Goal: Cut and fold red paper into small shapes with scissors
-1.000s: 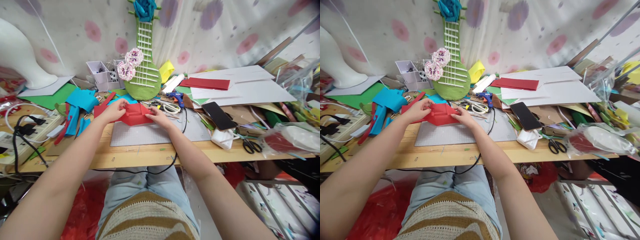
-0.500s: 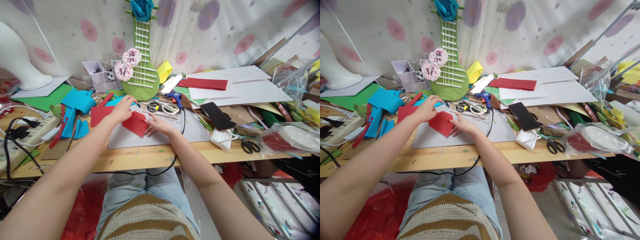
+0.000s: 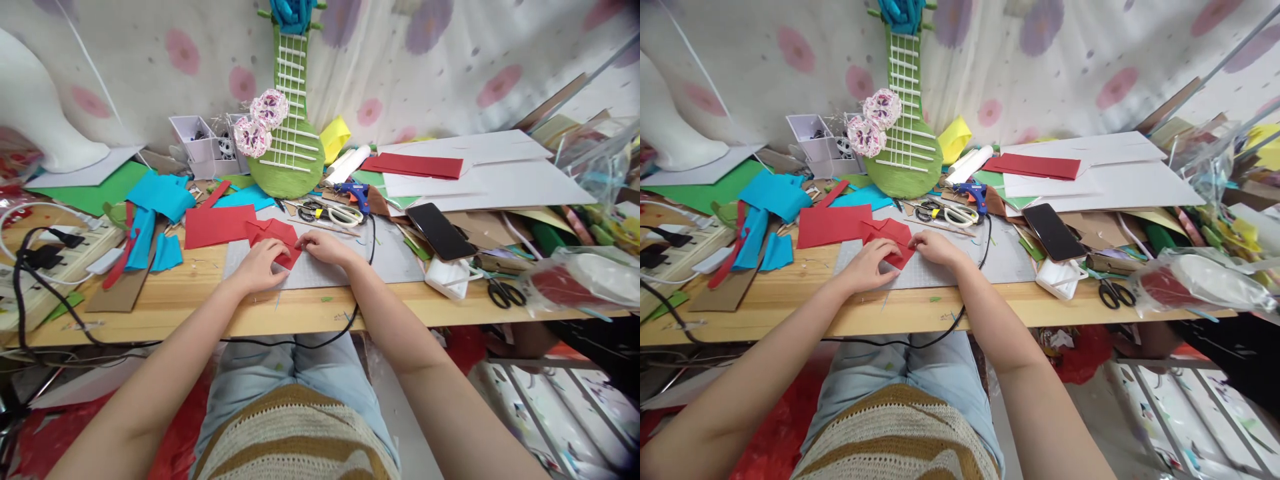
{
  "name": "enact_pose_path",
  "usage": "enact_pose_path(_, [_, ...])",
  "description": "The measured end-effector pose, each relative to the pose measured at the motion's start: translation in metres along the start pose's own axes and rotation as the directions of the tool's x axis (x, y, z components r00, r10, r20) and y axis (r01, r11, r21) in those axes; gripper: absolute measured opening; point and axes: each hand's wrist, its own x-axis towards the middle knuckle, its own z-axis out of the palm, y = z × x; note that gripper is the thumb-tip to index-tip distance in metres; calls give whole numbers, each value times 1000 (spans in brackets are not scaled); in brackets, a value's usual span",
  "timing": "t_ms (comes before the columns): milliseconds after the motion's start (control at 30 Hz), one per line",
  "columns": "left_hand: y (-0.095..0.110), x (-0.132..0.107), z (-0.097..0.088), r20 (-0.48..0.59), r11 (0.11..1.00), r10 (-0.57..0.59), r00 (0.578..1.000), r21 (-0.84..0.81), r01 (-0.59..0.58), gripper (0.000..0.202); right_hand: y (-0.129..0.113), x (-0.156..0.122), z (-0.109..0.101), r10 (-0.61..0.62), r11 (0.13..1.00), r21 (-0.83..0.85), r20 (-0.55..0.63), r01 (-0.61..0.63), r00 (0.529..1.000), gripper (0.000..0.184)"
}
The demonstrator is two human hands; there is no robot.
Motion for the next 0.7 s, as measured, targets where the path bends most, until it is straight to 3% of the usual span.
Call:
enact_pose_path(267, [-5, 1, 8, -83, 998, 14, 996, 63, -9, 9, 4, -1, 3, 10, 998, -69, -58, -14, 998, 33])
enact_pose_path(433, [-7, 1, 6, -75, 1000, -17, 997, -1, 17, 21, 3, -8, -2, -120, 987, -102, 5, 120, 993, 25])
enact_pose_path(533, [-9, 1, 3, -51, 998, -27, 998, -55, 24, 29, 0, -11, -3, -164, 974, -152, 36, 168, 986, 40])
enact_pose_path(700, [-12, 3, 4, -66, 1000, -5, 998, -19, 4, 9, -11, -13, 5, -118, 953, -284, -10, 110, 993, 53])
